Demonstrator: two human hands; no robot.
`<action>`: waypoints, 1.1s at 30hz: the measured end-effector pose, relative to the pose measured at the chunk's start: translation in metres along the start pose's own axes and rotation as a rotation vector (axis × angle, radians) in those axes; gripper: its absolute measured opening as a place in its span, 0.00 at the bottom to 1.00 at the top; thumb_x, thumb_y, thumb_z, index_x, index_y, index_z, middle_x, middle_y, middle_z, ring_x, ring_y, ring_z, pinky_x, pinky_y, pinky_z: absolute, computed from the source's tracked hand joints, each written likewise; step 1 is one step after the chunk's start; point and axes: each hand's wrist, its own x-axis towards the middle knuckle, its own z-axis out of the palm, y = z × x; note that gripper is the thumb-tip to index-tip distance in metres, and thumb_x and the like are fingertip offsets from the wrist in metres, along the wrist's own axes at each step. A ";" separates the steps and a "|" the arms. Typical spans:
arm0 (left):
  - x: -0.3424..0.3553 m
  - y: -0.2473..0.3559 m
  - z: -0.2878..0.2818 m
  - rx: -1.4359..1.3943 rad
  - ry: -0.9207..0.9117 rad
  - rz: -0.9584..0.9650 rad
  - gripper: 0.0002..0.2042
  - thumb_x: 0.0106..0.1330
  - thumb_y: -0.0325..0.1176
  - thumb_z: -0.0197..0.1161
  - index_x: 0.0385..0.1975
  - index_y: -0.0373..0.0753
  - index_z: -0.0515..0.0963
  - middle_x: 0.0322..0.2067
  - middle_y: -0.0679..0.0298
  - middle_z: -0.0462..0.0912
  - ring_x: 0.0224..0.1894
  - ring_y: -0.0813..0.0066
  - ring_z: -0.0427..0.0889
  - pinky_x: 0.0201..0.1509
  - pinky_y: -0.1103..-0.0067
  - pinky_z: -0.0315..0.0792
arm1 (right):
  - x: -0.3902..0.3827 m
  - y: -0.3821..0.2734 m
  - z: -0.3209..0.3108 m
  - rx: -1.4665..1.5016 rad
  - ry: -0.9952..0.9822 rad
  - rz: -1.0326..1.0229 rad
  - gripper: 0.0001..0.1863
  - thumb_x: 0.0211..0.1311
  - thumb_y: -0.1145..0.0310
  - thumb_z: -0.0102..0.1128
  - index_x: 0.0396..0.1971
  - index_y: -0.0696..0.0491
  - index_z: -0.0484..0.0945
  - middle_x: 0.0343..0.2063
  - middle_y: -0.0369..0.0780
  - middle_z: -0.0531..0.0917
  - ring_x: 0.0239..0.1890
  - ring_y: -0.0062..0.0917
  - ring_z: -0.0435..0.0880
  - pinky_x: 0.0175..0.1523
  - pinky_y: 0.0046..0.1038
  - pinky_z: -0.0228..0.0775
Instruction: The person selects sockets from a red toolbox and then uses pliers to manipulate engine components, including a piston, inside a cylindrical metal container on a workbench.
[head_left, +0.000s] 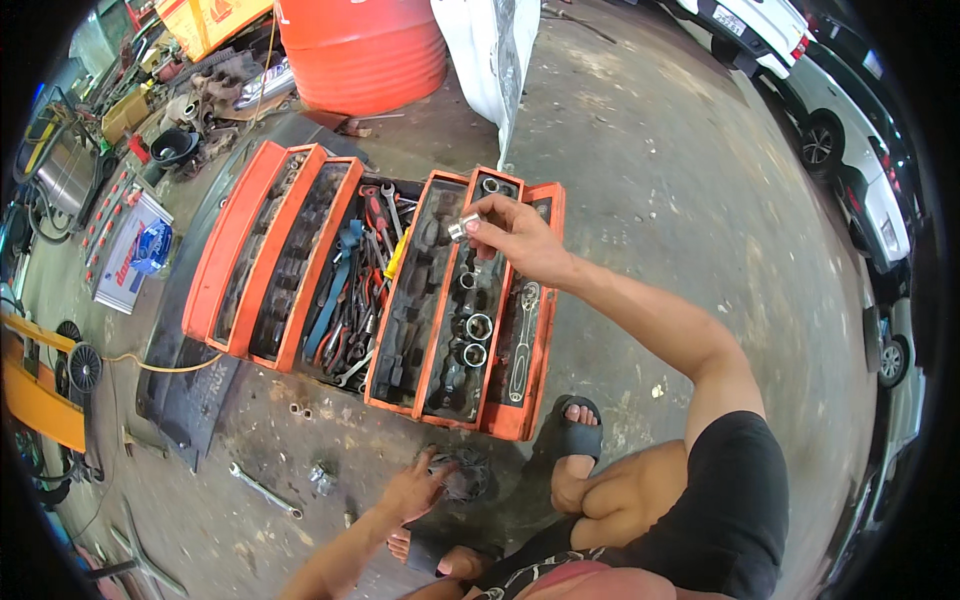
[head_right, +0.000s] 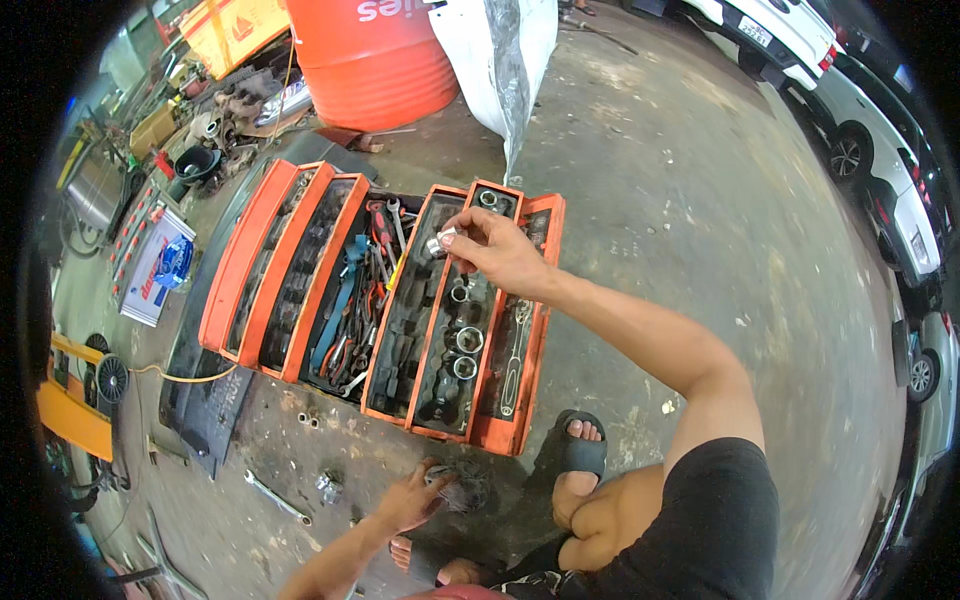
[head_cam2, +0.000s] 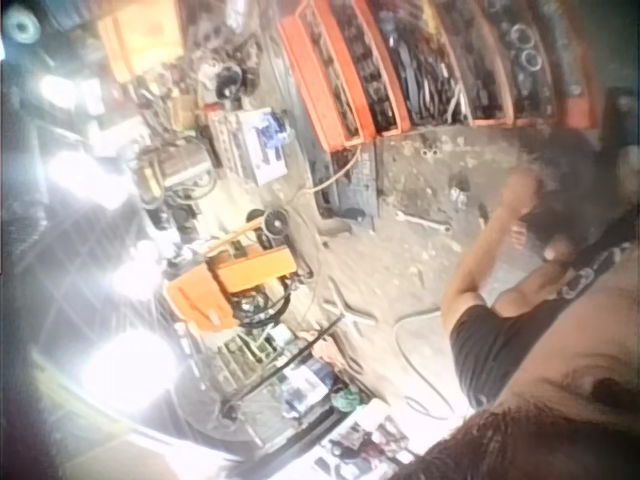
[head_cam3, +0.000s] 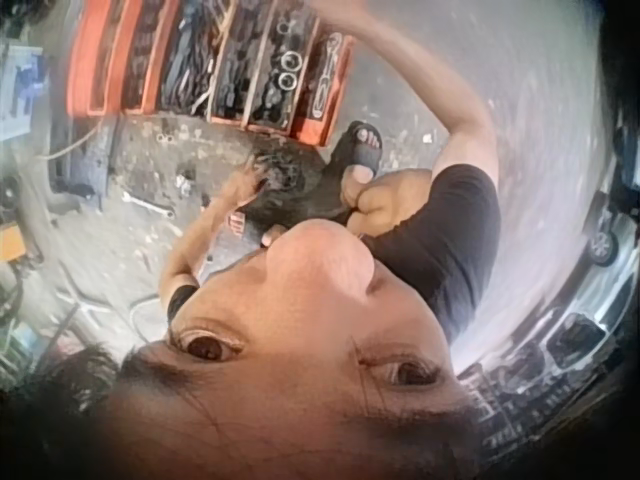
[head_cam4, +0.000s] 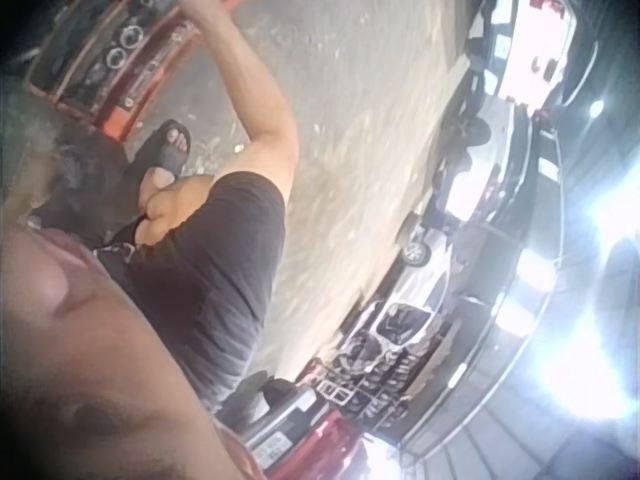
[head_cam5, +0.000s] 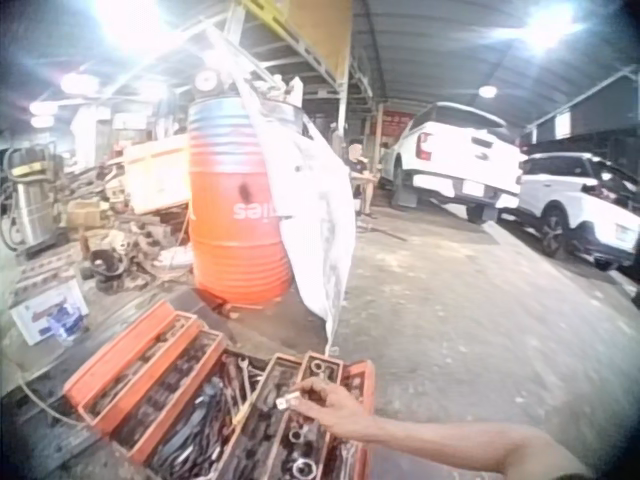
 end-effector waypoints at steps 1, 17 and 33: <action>0.000 0.000 0.002 0.086 0.046 0.116 0.25 0.65 0.37 0.59 0.63 0.56 0.66 0.63 0.48 0.65 0.50 0.47 0.79 0.51 0.60 0.76 | 0.002 0.002 0.002 0.003 0.001 -0.004 0.15 0.70 0.61 0.59 0.43 0.59 0.75 0.30 0.34 0.79 0.29 0.15 0.76 0.36 0.20 0.71; -0.010 -0.010 -0.006 -0.004 0.312 -0.155 0.19 0.58 0.40 0.67 0.46 0.41 0.75 0.47 0.51 0.74 0.41 0.44 0.80 0.43 0.58 0.76 | 0.023 0.013 -0.035 -0.228 -0.067 0.039 0.19 0.68 0.55 0.62 0.41 0.59 0.77 0.29 0.34 0.81 0.28 0.14 0.76 0.33 0.22 0.71; -0.097 -0.040 0.035 -1.670 -0.692 -0.940 0.34 0.69 0.64 0.49 0.23 0.33 0.80 0.13 0.61 0.77 0.13 0.76 0.73 0.16 0.81 0.65 | 0.013 0.005 -0.039 0.348 -0.147 0.070 0.22 0.72 0.61 0.56 0.60 0.56 0.69 0.47 0.37 0.80 0.42 0.21 0.80 0.48 0.26 0.73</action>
